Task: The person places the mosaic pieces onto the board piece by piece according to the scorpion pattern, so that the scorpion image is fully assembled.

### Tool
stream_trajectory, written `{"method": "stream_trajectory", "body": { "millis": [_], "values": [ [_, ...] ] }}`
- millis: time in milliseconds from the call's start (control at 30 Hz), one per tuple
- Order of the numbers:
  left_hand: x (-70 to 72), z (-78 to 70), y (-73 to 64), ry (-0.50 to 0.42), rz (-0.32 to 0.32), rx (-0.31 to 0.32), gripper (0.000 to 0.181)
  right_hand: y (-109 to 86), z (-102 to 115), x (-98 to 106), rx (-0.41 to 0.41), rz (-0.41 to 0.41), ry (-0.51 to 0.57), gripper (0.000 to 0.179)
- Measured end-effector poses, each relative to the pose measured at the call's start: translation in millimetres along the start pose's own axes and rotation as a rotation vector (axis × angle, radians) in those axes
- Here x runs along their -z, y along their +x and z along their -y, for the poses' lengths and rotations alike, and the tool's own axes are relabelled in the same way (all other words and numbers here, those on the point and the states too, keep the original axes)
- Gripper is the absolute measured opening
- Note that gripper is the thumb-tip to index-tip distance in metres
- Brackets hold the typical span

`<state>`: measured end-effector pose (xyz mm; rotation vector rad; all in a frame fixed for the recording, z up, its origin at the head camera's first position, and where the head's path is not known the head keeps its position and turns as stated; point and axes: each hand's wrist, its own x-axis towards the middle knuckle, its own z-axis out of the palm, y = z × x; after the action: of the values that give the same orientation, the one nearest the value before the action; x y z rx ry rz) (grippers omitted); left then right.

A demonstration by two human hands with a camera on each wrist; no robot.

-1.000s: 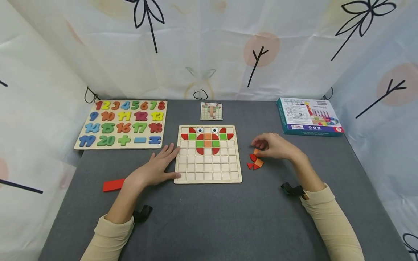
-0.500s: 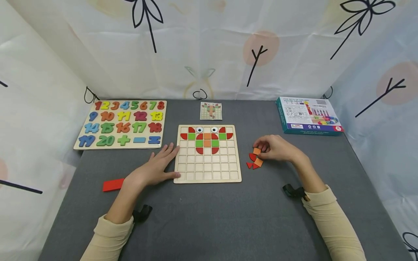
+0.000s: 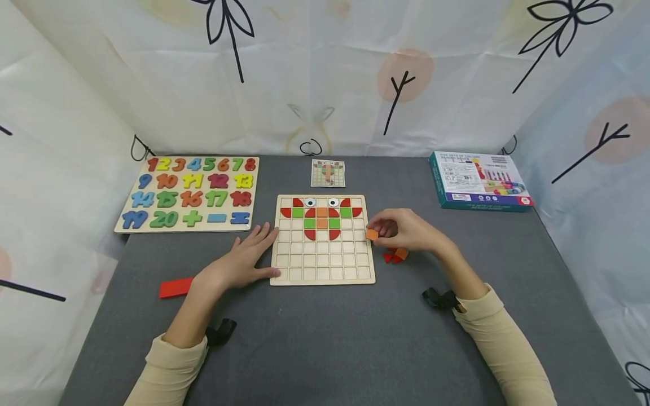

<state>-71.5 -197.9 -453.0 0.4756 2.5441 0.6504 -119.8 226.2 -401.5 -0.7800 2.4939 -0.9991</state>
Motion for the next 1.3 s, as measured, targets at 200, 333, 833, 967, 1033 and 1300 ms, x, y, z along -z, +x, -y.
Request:
{"method": "stream_trajectory", "body": {
  "millis": [200,333,833,967,1033,1300],
  "values": [
    [-0.2,-1.3,-0.5,0.004,0.001,0.002,0.116,22.0,19.1,-14.4,0.074,0.061,0.033,0.028],
    [0.7,-1.7,-0.8,0.002,0.003,0.003,0.116,38.5,31.9,-22.4,0.118,0.096,-0.002,0.028],
    [12.4,-21.7,-14.6,-0.010,0.001,-0.005,0.108,83.2,64.3,-44.1,0.174,0.156,-0.252,0.024],
    [17.8,-30.8,-18.1,0.009,0.016,0.009,0.103,86.5,64.4,-47.3,0.181,0.152,-0.258,0.026],
    [16.0,-28.3,-17.5,-0.002,0.006,0.003,0.104,86.9,64.4,-48.1,0.175,0.158,-0.249,0.027],
    [15.4,-22.8,-16.6,-0.022,-0.002,-0.014,0.108,77.5,62.4,-40.9,0.161,0.155,-0.186,0.027]
  ]
}}
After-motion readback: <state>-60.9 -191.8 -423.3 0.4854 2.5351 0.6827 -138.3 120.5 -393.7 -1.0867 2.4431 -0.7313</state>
